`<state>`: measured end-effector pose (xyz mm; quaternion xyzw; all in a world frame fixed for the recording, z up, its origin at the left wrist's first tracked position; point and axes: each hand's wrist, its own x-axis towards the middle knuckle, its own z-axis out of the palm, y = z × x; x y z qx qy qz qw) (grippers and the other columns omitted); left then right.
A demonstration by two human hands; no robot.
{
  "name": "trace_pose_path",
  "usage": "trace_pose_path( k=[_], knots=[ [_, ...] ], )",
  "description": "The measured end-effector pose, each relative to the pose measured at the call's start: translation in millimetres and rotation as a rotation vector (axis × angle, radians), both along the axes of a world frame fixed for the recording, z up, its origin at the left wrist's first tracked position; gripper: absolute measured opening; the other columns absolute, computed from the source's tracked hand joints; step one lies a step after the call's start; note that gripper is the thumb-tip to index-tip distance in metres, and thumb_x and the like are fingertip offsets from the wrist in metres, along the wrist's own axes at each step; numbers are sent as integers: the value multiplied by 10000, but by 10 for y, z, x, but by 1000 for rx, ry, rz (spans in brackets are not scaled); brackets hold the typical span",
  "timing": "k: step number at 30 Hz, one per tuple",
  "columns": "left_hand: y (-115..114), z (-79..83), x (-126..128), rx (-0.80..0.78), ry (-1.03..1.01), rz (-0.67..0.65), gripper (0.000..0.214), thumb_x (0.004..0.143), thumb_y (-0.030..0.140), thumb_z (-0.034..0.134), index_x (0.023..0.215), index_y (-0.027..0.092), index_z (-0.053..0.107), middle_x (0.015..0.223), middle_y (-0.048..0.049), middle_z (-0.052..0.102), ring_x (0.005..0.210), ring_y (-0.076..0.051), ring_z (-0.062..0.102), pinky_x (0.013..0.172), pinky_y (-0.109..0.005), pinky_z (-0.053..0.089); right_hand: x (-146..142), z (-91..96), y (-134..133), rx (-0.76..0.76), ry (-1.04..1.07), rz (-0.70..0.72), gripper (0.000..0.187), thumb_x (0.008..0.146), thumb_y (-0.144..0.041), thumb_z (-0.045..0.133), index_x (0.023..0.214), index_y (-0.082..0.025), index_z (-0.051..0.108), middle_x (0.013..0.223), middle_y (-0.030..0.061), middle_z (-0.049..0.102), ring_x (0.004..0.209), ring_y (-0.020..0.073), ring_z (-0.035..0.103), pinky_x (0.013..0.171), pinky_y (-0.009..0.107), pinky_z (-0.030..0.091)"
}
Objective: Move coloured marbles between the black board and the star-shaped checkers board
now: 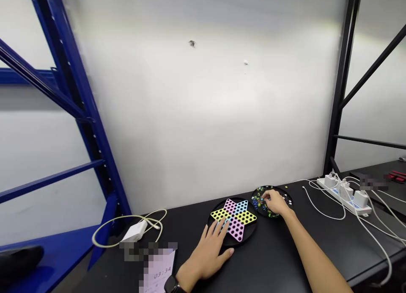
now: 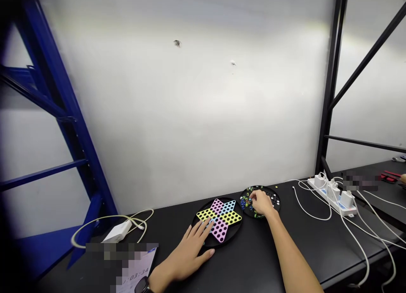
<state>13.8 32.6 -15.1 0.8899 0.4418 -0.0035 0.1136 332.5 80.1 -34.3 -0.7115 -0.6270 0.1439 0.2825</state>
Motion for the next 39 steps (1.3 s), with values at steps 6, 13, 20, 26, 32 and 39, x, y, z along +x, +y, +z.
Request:
trace_pose_path(
  k=[6, 13, 20, 26, 32, 39],
  knots=[
    [-23, 48, 18, -11, 20, 26, 788, 906, 623, 398, 1555, 242, 164, 1620, -49, 146, 1495, -296, 76, 1208, -541, 88, 40, -35, -3, -65, 5, 34, 253, 742, -140, 598, 949, -214, 722, 1007, 32, 702, 977, 190, 632, 815, 248, 444],
    [-31, 68, 24, -20, 23, 24, 789, 906, 605, 400, 1554, 219, 168, 1618, -55, 136, 1496, -290, 72, 1207, -546, 69, -45, -27, -37, -95, -149, -17, 230, 727, -216, 650, 953, -213, 692, 985, 53, 689, 976, 229, 637, 817, 292, 435],
    [-16, 47, 9, -8, 17, 21, 786, 904, 608, 404, 1554, 233, 167, 1618, -53, 141, 1495, -295, 83, 1204, -555, 85, -11, 70, 54, 74, 550, -45, 152, 795, -328, 558, 751, -185, 585, 821, 42, 671, 676, 143, 614, 608, 240, 448],
    [-26, 52, 16, 2, 26, 15, 780, 913, 628, 368, 1555, 238, 158, 1619, -43, 135, 1496, -285, 71, 1207, -546, 75, 124, 200, 53, 196, 1069, -91, 83, 716, -241, 494, 684, -215, 423, 589, -35, 491, 447, 82, 368, 436, 204, 288],
    [-20, 45, 14, 1, 17, 19, 791, 904, 641, 380, 1554, 245, 164, 1619, -43, 139, 1494, -293, 85, 1204, -554, 90, -139, 70, 36, 103, 321, -166, 87, 725, -263, 584, 680, -201, 546, 654, 8, 564, 637, 155, 529, 582, 247, 330],
    [-27, 66, 16, -6, 22, 28, 786, 900, 624, 390, 1553, 244, 174, 1620, -43, 133, 1494, -296, 90, 1201, -555, 96, -378, -140, 42, -14, -250, -80, 166, 842, -253, 535, 949, -187, 643, 1008, 125, 667, 931, 261, 625, 772, 324, 391]
  ],
)
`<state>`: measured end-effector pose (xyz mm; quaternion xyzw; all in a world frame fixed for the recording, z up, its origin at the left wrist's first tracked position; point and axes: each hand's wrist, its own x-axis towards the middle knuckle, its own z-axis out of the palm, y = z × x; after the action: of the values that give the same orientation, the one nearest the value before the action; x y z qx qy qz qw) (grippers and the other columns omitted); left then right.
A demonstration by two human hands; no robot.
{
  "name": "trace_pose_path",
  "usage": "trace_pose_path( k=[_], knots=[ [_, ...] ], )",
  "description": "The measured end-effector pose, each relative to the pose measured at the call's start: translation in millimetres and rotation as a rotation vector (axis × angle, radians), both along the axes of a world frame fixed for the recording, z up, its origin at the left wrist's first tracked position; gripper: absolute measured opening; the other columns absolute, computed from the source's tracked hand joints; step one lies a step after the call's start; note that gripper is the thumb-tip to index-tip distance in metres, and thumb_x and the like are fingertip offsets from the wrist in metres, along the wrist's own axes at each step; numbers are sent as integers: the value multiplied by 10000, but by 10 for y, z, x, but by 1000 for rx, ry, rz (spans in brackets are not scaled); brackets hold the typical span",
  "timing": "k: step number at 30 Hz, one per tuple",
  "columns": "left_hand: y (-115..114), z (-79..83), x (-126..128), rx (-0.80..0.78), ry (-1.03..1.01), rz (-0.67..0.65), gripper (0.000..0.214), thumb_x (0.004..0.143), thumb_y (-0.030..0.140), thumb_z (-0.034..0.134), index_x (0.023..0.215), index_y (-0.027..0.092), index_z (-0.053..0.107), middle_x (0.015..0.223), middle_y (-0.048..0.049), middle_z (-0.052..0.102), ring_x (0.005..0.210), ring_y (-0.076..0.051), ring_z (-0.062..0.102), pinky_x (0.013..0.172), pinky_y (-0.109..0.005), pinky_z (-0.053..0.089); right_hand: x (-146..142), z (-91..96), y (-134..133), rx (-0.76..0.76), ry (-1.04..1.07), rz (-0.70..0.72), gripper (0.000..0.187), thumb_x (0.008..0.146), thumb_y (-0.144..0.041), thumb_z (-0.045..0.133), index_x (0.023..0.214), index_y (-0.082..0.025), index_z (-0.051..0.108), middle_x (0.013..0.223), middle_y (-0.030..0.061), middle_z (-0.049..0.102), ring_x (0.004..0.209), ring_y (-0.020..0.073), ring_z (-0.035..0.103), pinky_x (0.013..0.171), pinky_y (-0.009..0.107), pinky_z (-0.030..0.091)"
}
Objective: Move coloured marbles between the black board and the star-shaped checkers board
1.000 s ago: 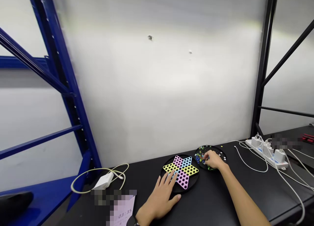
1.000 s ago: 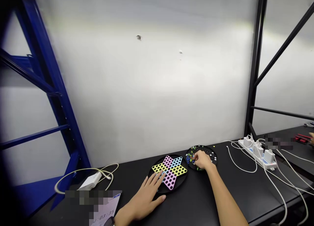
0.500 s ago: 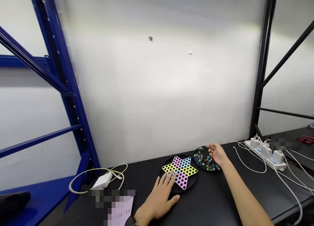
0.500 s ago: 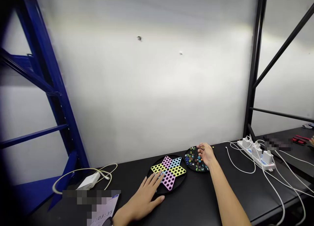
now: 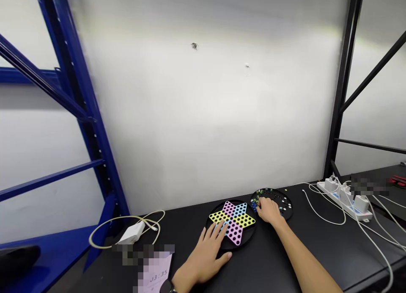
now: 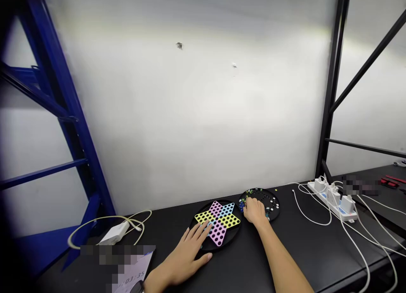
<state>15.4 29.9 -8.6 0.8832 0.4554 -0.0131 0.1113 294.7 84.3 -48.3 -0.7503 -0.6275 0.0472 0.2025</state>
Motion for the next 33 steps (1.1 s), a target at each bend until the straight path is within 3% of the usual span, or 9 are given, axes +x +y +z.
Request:
trace_pose_path(
  k=[2, 5, 7, 10, 14, 20, 27, 33],
  knots=[
    [-2, 11, 8, -2, 0, -7, 781, 901, 624, 388, 1552, 247, 178, 1618, -45, 147, 1494, -293, 94, 1200, -558, 96, 12, 11, 27, 56, 168, 1, 103, 810, -260, 582, 859, -194, 645, 913, 90, 665, 876, 234, 616, 740, 300, 391],
    [-1, 17, 15, 0, 14, -3, 779, 906, 619, 386, 1554, 243, 170, 1619, -42, 140, 1496, -286, 86, 1203, -550, 92, 65, 110, 77, 143, 826, -36, 156, 780, -298, 603, 674, -190, 568, 647, 14, 565, 625, 151, 535, 578, 244, 360],
    [0, 11, 14, 9, 20, -1, 780, 908, 618, 383, 1555, 243, 162, 1621, -39, 126, 1496, -287, 82, 1204, -547, 94, 132, 199, 102, 165, 1205, -63, 199, 820, -316, 513, 662, -194, 514, 557, -25, 470, 473, 104, 409, 467, 224, 300],
    [0, -6, 6, 11, 15, -6, 777, 911, 618, 382, 1555, 248, 155, 1622, -34, 123, 1496, -289, 82, 1204, -548, 98, 273, 286, 116, 166, 1405, -57, 211, 862, -285, 352, 725, -197, 485, 569, -30, 455, 405, 82, 328, 387, 202, 244],
    [-3, -21, 1, 9, -4, -10, 774, 909, 624, 388, 1553, 260, 160, 1621, -27, 130, 1494, -293, 85, 1204, -556, 94, 403, 256, 137, 204, 1704, -62, 100, 823, -212, 430, 752, -181, 494, 580, -41, 453, 379, 51, 308, 335, 161, 175],
    [-11, -14, 11, 10, -2, -5, 778, 911, 626, 385, 1555, 255, 156, 1621, -26, 142, 1496, -289, 74, 1211, -539, 92, 370, 178, 189, 175, 1706, -83, 42, 816, -162, 539, 775, -165, 537, 518, -91, 353, 349, 27, 245, 311, 138, 136],
    [-16, 1, 20, -4, 16, -1, 778, 913, 628, 369, 1556, 247, 150, 1622, -33, 120, 1496, -292, 71, 1208, -546, 83, 421, 149, 203, 166, 1680, -124, 65, 830, -191, 493, 821, -157, 548, 615, -34, 488, 384, 34, 342, 324, 144, 184],
    [-11, -7, 24, 4, 10, -15, 790, 909, 634, 369, 1556, 232, 158, 1624, -41, 129, 1497, -292, 76, 1210, -538, 87, 460, 27, 253, 180, 1446, -90, 136, 770, -261, 561, 857, -162, 593, 613, -31, 517, 395, 53, 320, 357, 178, 197]
  ],
)
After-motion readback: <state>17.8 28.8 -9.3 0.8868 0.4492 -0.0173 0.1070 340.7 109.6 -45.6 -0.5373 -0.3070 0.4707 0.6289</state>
